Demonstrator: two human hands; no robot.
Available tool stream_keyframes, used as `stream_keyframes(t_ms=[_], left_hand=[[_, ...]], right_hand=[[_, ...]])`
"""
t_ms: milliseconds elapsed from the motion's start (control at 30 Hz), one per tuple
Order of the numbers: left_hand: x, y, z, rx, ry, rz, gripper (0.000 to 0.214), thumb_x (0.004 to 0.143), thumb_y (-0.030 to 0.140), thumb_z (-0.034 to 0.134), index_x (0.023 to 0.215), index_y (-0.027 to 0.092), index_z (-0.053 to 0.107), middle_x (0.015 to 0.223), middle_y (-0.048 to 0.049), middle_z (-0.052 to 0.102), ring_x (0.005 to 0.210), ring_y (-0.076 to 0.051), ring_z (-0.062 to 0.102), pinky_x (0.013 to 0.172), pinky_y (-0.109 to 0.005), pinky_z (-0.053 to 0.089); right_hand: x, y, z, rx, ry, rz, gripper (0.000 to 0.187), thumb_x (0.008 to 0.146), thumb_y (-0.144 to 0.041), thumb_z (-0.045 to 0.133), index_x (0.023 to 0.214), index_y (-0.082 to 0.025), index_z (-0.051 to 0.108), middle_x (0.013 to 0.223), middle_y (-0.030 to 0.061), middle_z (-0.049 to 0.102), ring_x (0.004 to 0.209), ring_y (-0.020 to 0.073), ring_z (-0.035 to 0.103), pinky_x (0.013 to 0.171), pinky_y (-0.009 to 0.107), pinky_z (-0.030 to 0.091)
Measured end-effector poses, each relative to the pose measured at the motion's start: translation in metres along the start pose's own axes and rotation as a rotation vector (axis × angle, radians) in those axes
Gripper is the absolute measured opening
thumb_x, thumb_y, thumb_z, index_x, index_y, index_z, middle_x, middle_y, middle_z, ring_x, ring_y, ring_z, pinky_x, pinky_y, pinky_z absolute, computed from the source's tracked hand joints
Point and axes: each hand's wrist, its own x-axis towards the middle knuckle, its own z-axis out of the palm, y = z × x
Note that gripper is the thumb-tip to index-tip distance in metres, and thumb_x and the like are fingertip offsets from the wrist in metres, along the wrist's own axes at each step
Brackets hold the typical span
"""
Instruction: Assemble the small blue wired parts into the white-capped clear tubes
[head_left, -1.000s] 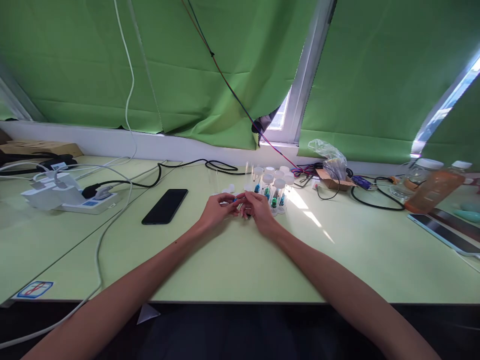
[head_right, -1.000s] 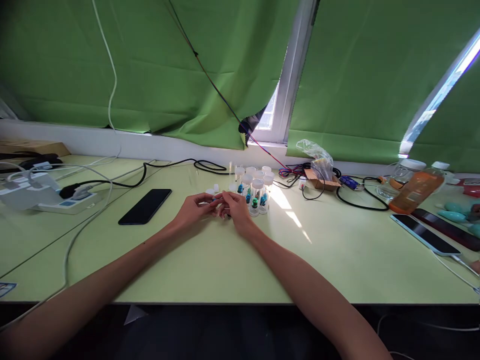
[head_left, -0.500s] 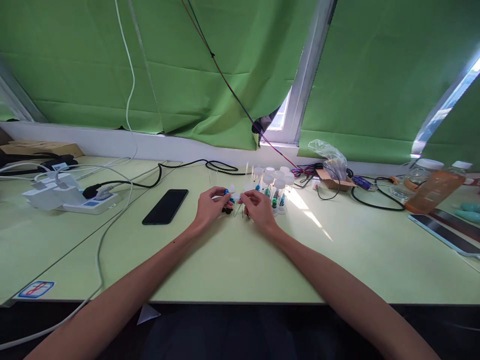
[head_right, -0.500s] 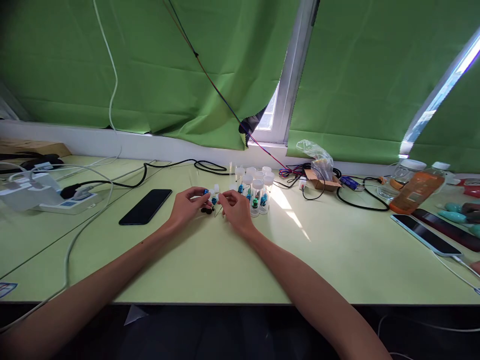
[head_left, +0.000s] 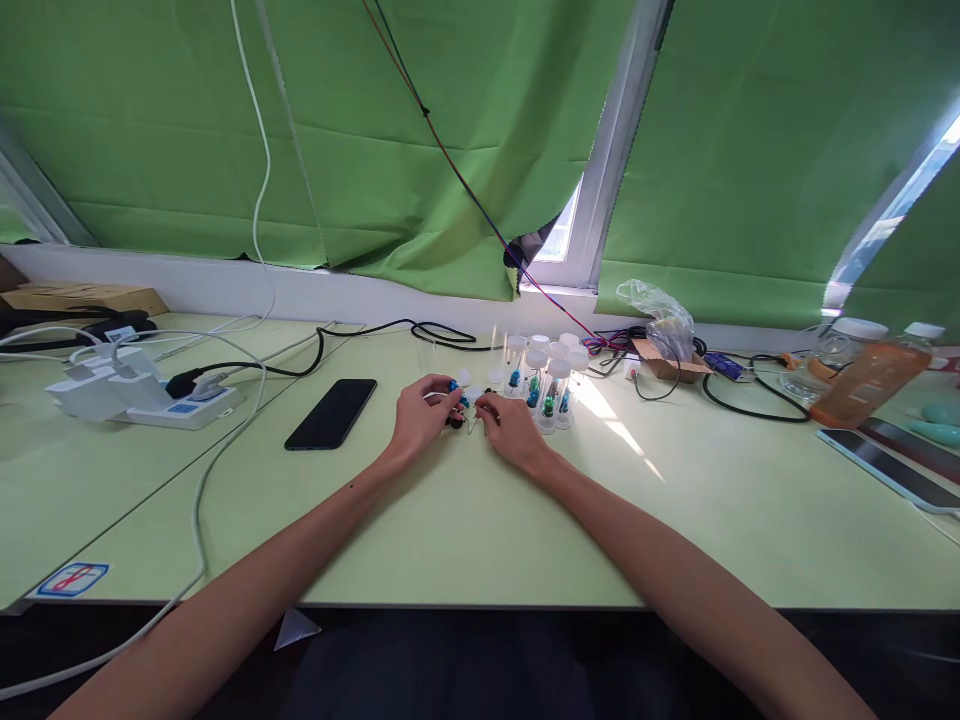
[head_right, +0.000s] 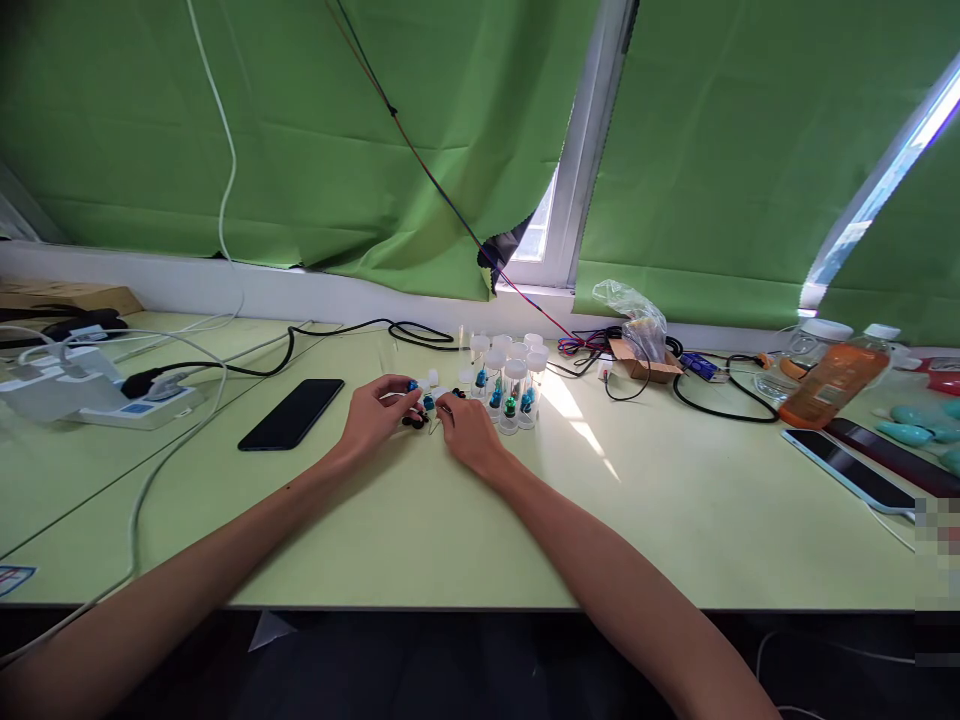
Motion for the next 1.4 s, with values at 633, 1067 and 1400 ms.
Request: stream_keyframes(t_ms=[633, 1067, 1400], left_hand=[[-0.002, 0.0, 0.002, -0.115, -0.082, -0.118, 0.053, 0.052, 0.048, 0.086, 0.086, 0.012, 0.067, 0.075, -0.0048, 0.067, 0.063, -0.017, 0.065, 0.066, -0.034, 0.057], [0.001, -0.006, 0.001, 0.001, -0.084, -0.024, 0.047, 0.056, 0.046, 0.085, 0.084, 0.014, 0.065, 0.077, -0.0053, 0.066, 0.058, -0.015, 0.061, 0.051, -0.028, 0.05], [0.002, -0.008, 0.001, 0.027, -0.052, 0.0, 0.044, 0.059, 0.047, 0.082, 0.084, 0.015, 0.066, 0.08, -0.0064, 0.068, 0.057, -0.015, 0.061, 0.049, -0.027, 0.049]], right_hand=[[0.0, -0.009, -0.008, 0.12, 0.138, 0.038, 0.03, 0.096, -0.029, 0.046, 0.081, -0.017, 0.069, 0.065, 0.0005, 0.065, 0.058, 0.0122, 0.057, 0.065, 0.023, 0.042], [0.0, -0.002, 0.0, -0.103, -0.078, 0.027, 0.023, 0.082, -0.013, 0.063, 0.104, -0.016, 0.068, 0.092, 0.0066, 0.071, 0.089, 0.0189, 0.061, 0.082, 0.03, 0.046], [0.0, -0.014, -0.005, -0.436, -0.279, -0.107, 0.027, 0.091, -0.023, 0.061, 0.115, -0.012, 0.064, 0.1, 0.0118, 0.07, 0.106, 0.0249, 0.054, 0.092, 0.036, 0.04]])
